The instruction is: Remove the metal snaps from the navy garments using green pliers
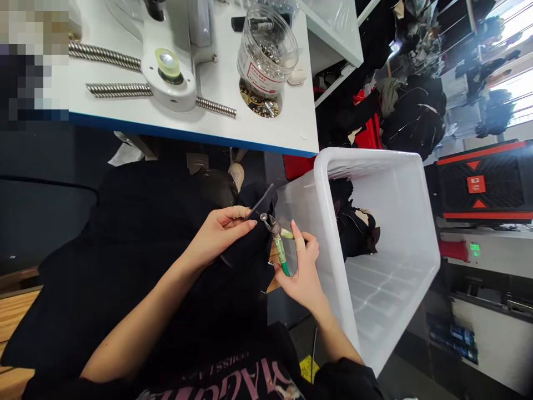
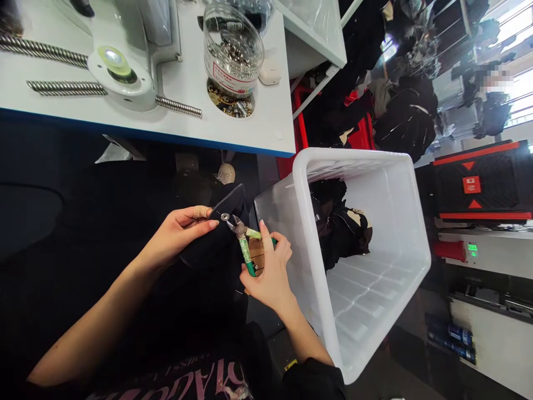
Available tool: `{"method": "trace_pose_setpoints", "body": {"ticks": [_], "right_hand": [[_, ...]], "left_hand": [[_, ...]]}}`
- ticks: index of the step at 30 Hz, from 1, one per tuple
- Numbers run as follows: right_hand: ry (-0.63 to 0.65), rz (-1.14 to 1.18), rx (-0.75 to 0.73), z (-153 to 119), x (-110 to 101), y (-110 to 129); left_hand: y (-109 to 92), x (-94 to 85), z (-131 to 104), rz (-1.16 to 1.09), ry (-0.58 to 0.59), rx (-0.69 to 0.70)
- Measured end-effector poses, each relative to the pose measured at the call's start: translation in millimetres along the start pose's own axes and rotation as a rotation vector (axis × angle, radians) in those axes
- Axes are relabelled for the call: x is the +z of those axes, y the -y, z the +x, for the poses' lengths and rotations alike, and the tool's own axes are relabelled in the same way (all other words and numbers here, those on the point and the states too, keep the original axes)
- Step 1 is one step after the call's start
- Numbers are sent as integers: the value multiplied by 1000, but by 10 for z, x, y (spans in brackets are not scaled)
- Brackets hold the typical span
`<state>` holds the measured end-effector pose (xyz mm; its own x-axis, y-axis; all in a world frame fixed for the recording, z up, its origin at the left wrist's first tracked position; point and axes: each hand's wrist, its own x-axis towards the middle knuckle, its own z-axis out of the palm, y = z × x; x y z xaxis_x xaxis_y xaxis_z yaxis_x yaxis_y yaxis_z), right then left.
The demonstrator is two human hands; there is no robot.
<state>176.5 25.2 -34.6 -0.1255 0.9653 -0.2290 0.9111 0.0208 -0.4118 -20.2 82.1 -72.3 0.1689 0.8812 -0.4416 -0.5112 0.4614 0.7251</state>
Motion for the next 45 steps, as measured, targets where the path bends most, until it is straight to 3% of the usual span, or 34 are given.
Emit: {"method": "trace_pose_setpoints", "body": {"ticks": [10, 19, 28, 35, 41, 45], "right_hand": [[2, -67, -18, 40, -98, 75], [-117, -176, -104, 103, -106, 51], [-172, -47, -208, 154, 65, -20], [-184, 48, -202, 152, 153, 9], [-307, -4, -203, 183, 240, 51], [-281, 30, -221, 178, 259, 17]], "left_hand": [[54, 2, 8, 6, 9, 39], [86, 62, -9, 23, -4, 78], [82, 85, -28, 21, 3, 83], [66, 107, -50, -9, 19, 148], [98, 104, -68, -50, 55, 155], [35, 49, -58, 116, 123, 179]]}}
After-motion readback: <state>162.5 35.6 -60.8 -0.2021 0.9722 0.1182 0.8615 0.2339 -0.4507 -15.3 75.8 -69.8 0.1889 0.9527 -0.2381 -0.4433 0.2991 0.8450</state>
